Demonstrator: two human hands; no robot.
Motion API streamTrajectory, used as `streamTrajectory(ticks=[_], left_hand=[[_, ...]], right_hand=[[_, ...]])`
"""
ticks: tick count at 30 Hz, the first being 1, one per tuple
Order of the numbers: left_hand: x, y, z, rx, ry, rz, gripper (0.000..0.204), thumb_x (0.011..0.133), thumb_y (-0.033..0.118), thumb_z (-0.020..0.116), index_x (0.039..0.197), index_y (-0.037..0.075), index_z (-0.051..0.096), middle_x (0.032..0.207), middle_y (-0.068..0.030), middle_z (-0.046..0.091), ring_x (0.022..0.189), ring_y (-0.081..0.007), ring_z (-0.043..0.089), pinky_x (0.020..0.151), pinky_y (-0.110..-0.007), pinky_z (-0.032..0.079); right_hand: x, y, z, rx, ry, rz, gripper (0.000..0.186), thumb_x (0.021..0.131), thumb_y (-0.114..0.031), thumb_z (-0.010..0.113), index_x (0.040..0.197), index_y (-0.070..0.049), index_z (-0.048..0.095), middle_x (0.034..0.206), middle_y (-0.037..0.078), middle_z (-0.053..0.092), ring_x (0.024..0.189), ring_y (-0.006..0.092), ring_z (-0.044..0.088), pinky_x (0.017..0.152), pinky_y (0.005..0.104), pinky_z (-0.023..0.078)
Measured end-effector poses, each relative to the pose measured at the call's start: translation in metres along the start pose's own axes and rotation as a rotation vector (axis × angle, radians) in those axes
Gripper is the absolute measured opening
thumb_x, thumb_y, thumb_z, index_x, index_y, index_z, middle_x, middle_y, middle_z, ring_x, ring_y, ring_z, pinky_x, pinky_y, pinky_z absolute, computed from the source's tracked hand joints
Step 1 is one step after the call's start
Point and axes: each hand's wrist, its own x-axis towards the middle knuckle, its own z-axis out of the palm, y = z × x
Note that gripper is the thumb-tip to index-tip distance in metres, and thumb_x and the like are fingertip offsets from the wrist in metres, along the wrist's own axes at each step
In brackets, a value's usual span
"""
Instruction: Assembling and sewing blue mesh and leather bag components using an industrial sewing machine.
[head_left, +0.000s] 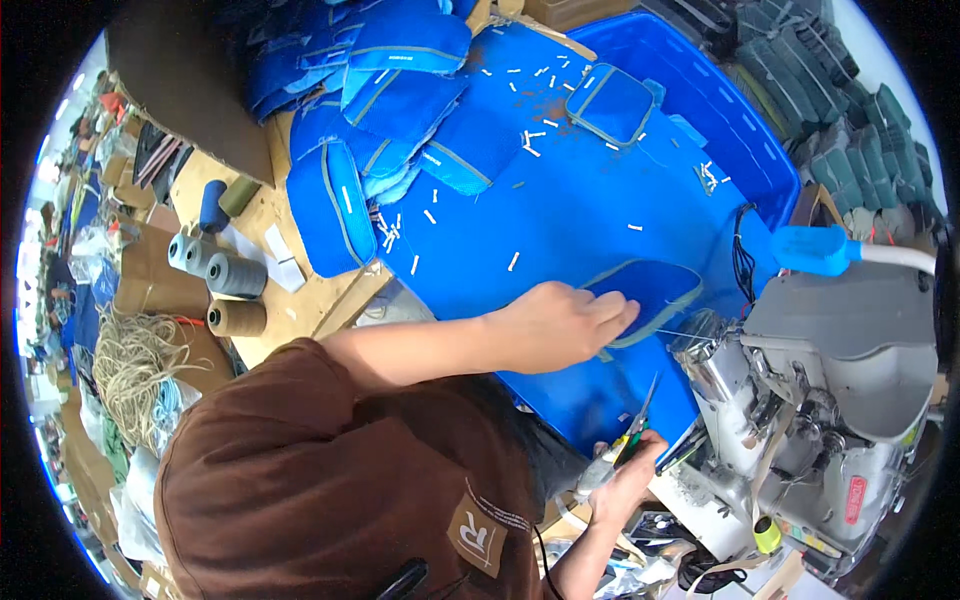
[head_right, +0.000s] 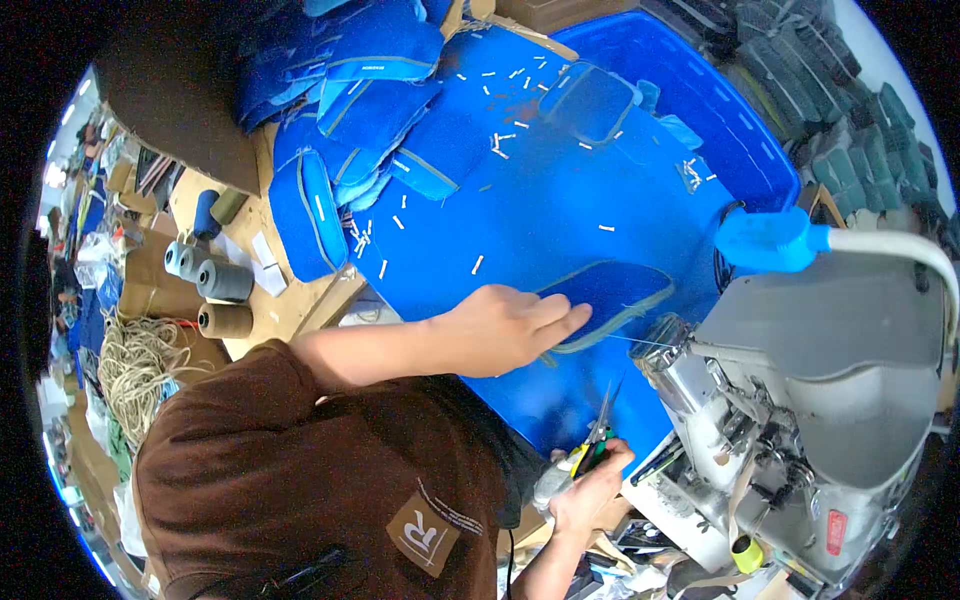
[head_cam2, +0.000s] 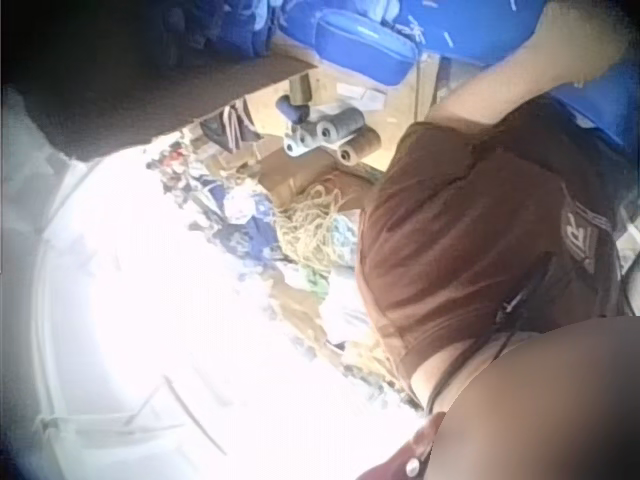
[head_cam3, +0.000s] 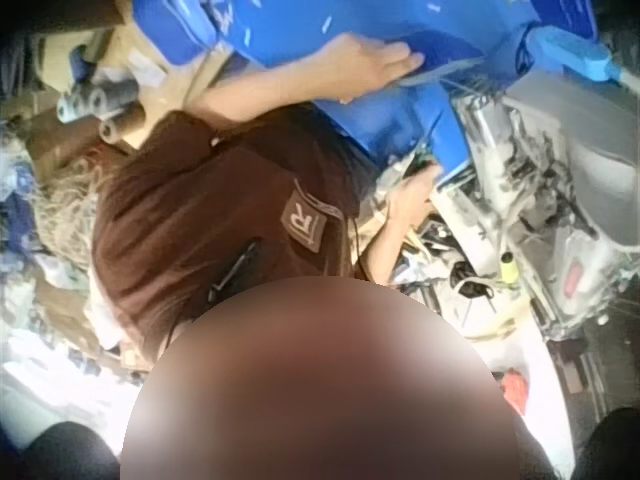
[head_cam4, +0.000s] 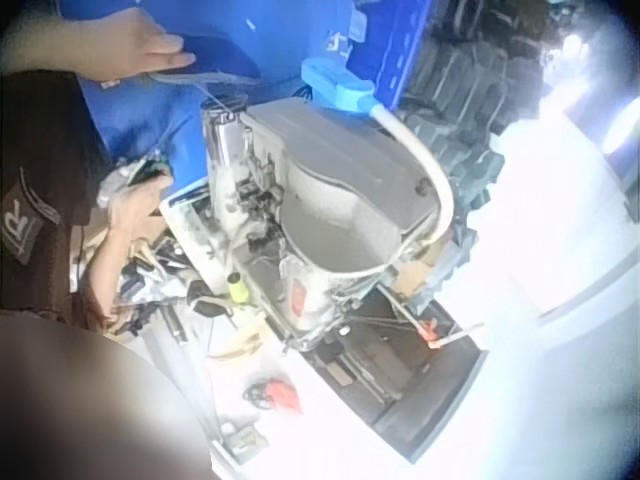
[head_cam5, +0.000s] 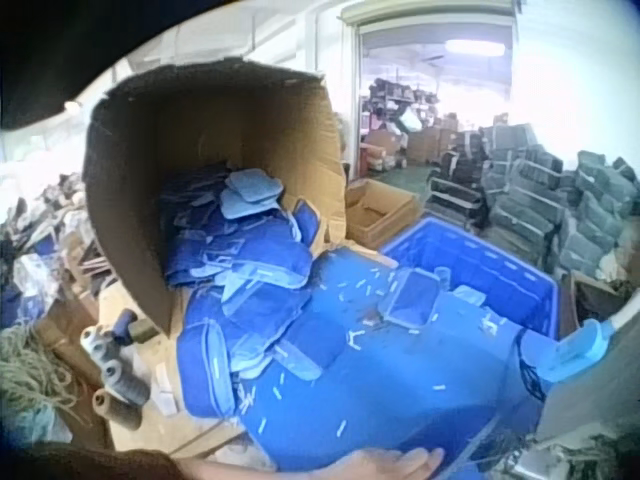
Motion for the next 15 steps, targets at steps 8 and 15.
streamTrajectory(ticks=[8, 15], left_hand=[[-0.01, 0.001, 0.002, 0.118, 0.034, -0.019, 0.049, 0.079, 0.013, 0.06, 0.126, -0.002, 0.058, 0.087, -0.0044, 0.05, 0.065, -0.0144, 0.059, 0.05, -0.03, 0.049], [0.007, -0.052, -0.022, -0.165, 0.341, -0.379, 0.039, 0.077, 0.005, 0.067, 0.116, 0.007, 0.065, 0.087, -0.0142, 0.06, 0.075, -0.0359, 0.062, 0.061, -0.045, 0.051]], right_hand=[[0.035, -0.044, 0.02, -0.089, 0.074, -0.225, 0.058, 0.076, -0.019, 0.082, 0.111, -0.003, 0.038, 0.084, 0.02, 0.059, 0.073, 0.0384, 0.059, 0.068, 0.0443, 0.047], [0.032, -0.024, 0.016, 0.079, 0.047, -0.147, 0.043, 0.08, -0.006, 0.08, 0.102, -0.002, 0.044, 0.078, 0.011, 0.062, 0.072, 0.019, 0.061, 0.065, 0.0335, 0.05]])
